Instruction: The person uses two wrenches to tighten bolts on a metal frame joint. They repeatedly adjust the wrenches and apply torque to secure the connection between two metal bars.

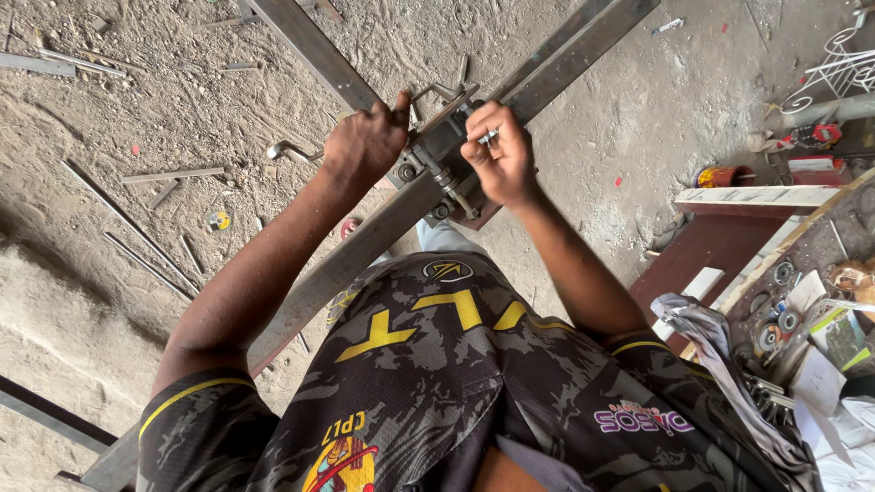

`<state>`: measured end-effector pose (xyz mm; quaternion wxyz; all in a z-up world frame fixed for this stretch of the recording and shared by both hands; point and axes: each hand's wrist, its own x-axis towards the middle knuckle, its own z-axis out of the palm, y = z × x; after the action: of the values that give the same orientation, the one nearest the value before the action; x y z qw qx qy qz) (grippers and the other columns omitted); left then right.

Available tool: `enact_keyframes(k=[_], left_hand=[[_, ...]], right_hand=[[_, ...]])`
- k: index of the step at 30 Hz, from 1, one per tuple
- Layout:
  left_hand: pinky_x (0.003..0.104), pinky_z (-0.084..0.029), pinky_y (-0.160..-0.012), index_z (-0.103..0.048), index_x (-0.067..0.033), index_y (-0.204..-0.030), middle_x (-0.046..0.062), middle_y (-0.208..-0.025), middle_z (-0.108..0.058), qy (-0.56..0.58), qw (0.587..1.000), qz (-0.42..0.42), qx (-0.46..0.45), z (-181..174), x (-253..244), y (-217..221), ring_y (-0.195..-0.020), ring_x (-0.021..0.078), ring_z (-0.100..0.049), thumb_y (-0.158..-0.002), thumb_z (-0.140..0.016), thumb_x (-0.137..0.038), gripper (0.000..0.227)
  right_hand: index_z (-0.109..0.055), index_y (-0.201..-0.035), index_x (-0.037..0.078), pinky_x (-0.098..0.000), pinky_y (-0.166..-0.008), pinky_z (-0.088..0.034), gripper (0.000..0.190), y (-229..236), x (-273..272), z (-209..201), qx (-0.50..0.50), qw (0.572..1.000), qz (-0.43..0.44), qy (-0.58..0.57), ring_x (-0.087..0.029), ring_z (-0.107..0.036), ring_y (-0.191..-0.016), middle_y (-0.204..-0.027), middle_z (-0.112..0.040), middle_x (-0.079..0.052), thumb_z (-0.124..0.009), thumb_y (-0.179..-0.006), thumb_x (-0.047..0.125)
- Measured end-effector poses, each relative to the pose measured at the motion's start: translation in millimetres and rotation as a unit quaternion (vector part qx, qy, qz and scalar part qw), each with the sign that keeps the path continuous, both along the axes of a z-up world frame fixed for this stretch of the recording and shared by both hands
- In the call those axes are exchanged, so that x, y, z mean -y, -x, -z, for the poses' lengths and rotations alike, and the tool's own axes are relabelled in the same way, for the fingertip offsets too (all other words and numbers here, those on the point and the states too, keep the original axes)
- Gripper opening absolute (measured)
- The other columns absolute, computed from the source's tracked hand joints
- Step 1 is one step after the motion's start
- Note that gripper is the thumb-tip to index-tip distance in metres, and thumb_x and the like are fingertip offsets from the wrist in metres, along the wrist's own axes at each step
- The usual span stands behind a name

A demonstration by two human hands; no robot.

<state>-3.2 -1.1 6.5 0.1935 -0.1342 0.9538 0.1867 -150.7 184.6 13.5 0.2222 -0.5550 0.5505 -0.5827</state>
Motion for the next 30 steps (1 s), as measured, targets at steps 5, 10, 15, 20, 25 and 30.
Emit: enact_keyframes(k=[5,10,15,20,25,30], left_hand=[[0.035,-0.055,-0.044,-0.005,-0.0054,-0.160,0.016,-0.076,-0.046,0.022,1.000,0.002,-0.014,3.5,0.3,-0.5,-0.053,0.0249,-0.057,-0.112,-0.022,-0.009,0.052],[0.035,-0.054,-0.044,-0.007,-0.0056,-0.159,0.015,-0.079,-0.046,-0.011,1.000,-0.021,-0.008,13.4,0.1,2.0,-0.053,0.0229,-0.055,-0.114,-0.018,-0.012,0.046],[0.034,-0.053,-0.042,-0.002,-0.0062,-0.161,0.017,-0.078,-0.047,0.021,0.999,-0.002,-0.029,18.7,-0.6,1.2,-0.050,0.0214,-0.055,-0.110,-0.018,-0.009,0.054],[0.034,-0.053,-0.044,-0.002,-0.0084,-0.162,0.017,-0.080,-0.049,-0.014,0.999,-0.038,-0.017,18.5,-1.6,2.8,-0.052,0.0222,-0.055,-0.114,-0.014,-0.012,0.050],[0.033,-0.053,-0.041,0.001,-0.0084,-0.162,0.020,-0.081,-0.050,0.015,0.999,-0.016,-0.032,20.8,-0.7,2.9,-0.050,0.0219,-0.055,-0.112,-0.016,-0.011,0.052],[0.033,-0.052,-0.041,0.001,-0.0062,-0.162,0.020,-0.080,-0.051,0.033,0.999,-0.005,-0.032,23.3,0.4,0.8,-0.050,0.0223,-0.056,-0.114,-0.018,-0.009,0.052]], right_hand=[[-0.053,-0.108,0.007,-0.0222,-0.053,-0.041,0.017,42.4,20.1,-13.9,0.151,0.987,0.014,0.058,-0.008,-0.046,-0.068,-0.091,-0.056,-0.003,-0.067,-0.106,0.017],[-0.054,-0.107,0.013,-0.0299,-0.070,-0.043,0.014,104.5,13.0,-35.1,0.305,0.950,0.031,0.064,-0.012,-0.048,-0.070,-0.091,-0.055,-0.002,-0.067,-0.111,0.017],[-0.056,-0.101,0.013,-0.0320,-0.075,-0.042,0.021,143.6,4.7,-9.6,0.423,0.904,0.041,0.039,-0.013,-0.048,-0.077,-0.089,-0.054,-0.001,-0.059,-0.110,0.032],[-0.057,-0.098,0.013,-0.0323,-0.073,-0.040,0.027,176.7,-5.3,31.0,0.506,0.859,0.057,0.057,-0.014,-0.046,-0.075,-0.086,-0.051,0.000,-0.057,-0.108,0.038],[-0.057,-0.096,0.014,-0.0321,-0.072,-0.040,0.028,182.7,-9.7,56.2,0.564,0.821,0.052,0.069,-0.013,-0.045,-0.071,-0.083,-0.050,0.001,-0.056,-0.107,0.040],[-0.057,-0.095,0.013,-0.0321,-0.070,-0.040,0.027,162.9,-2.5,53.1,0.549,0.831,0.058,0.073,-0.014,-0.045,-0.071,-0.082,-0.051,0.000,-0.056,-0.106,0.038]])
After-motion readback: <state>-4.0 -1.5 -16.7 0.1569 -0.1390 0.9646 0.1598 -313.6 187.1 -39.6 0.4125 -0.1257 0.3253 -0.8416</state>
